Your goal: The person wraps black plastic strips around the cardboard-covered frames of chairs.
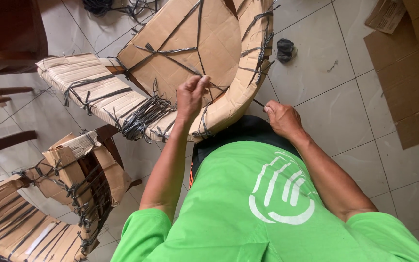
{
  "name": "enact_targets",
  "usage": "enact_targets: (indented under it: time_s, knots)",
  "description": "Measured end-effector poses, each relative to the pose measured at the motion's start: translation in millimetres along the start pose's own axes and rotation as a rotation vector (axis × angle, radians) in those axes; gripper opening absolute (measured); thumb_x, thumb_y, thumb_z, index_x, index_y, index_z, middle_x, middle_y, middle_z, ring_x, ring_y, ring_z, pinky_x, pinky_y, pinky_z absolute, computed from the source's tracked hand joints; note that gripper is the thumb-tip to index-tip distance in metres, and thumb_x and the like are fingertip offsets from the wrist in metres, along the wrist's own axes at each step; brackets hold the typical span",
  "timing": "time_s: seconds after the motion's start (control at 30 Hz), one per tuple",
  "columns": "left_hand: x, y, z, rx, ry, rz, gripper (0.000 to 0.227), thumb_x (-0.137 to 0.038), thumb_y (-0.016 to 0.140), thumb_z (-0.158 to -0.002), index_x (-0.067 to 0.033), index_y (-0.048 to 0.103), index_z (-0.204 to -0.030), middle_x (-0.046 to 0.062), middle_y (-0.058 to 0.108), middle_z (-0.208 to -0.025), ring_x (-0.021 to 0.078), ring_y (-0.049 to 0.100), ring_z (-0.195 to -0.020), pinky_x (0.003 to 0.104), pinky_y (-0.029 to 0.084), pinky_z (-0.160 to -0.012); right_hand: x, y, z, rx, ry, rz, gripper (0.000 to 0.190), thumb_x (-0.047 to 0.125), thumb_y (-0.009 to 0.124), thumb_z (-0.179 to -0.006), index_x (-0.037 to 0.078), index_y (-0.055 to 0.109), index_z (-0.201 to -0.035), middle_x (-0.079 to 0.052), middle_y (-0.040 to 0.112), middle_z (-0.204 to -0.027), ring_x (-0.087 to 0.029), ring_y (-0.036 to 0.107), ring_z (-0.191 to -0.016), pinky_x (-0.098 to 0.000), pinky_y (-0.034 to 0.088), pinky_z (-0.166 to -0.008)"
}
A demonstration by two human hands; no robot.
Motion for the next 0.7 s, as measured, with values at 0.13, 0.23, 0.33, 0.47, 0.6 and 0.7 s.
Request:
enact_targets:
  time_s: [0.13, 0.23, 0.33, 0.47, 0.6, 0.7]
  knots:
    - [3, 39, 14, 0.096, 0.047, -0.090, 0.011, -0.017, 0.073, -0.097, -0.0091, 0.077, -0.102, 0.005, 0.075, -0.075, 0.0093, 0.065, -0.063, 0.023, 0.053, -0.063, 34, -15, 5, -0.017, -0.088, 0.112, 0.021, 0.039, 0.052, -0.106, 0.024, 0.068, -0.105, -0.010, 0.074, -0.091, -0.036, 0.072, -0.094, -0.0500, 0.057, -0.078]
    - [8, 66, 19, 0.225, 0.091, -0.185, 0.016, -0.015, 0.077, -0.092, -0.0147, 0.078, -0.108, 0.003, 0.075, -0.071, 0.0104, 0.071, -0.066, 0.026, 0.056, -0.069, 54, -21, 5, -0.158, -0.245, 0.097, 0.013, 0.032, 0.062, -0.101, 0.021, 0.066, -0.095, -0.008, 0.069, -0.084, -0.033, 0.071, -0.088, -0.0476, 0.057, -0.073]
    - [4, 75, 24, 0.263, 0.070, -0.320, 0.019, -0.022, 0.078, -0.092, -0.0161, 0.074, -0.110, 0.001, 0.075, -0.070, 0.0152, 0.073, -0.068, 0.031, 0.057, -0.072, 66, -27, 5, -0.228, -0.341, 0.054, 0.011, 0.029, 0.066, -0.099, 0.020, 0.066, -0.093, -0.006, 0.065, -0.082, -0.033, 0.070, -0.087, -0.0469, 0.057, -0.070]
    - [11, 79, 21, 0.306, 0.029, -0.450, 0.012, -0.027, 0.074, -0.091, -0.0296, 0.077, -0.103, -0.005, 0.074, -0.071, 0.0142, 0.075, -0.075, 0.030, 0.058, -0.074, 79, -33, 3, -0.290, -0.416, -0.019, 0.010, 0.025, 0.070, -0.097, 0.016, 0.067, -0.094, -0.008, 0.063, -0.082, -0.035, 0.070, -0.086, -0.0472, 0.056, -0.068]
    - [-17, 85, 34, 0.438, 0.084, -0.467, 0.025, -0.017, 0.067, -0.090, -0.0172, 0.077, -0.113, 0.014, 0.078, -0.093, 0.0379, 0.074, -0.096, 0.049, 0.058, -0.083, 86, -37, -1, -0.270, -0.448, -0.049, 0.008, 0.025, 0.071, -0.097, 0.018, 0.068, -0.097, -0.010, 0.065, -0.084, -0.037, 0.069, -0.085, -0.0478, 0.055, -0.069]
    - [-6, 89, 34, 0.449, 0.126, -0.486, 0.027, -0.017, 0.072, -0.085, -0.0156, 0.075, -0.113, 0.015, 0.077, -0.092, 0.0387, 0.073, -0.095, 0.053, 0.057, -0.082, 89, -37, -4, -0.264, -0.473, -0.070, 0.009, 0.023, 0.073, -0.095, 0.016, 0.068, -0.096, -0.011, 0.065, -0.084, -0.037, 0.069, -0.082, -0.0484, 0.055, -0.069]
Point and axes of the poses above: each hand's wrist, its own z-axis away from the middle knuckle, its own y-axis out of the palm, x = y × z, the point moved 4 cm from there along -z, towards the middle knuckle
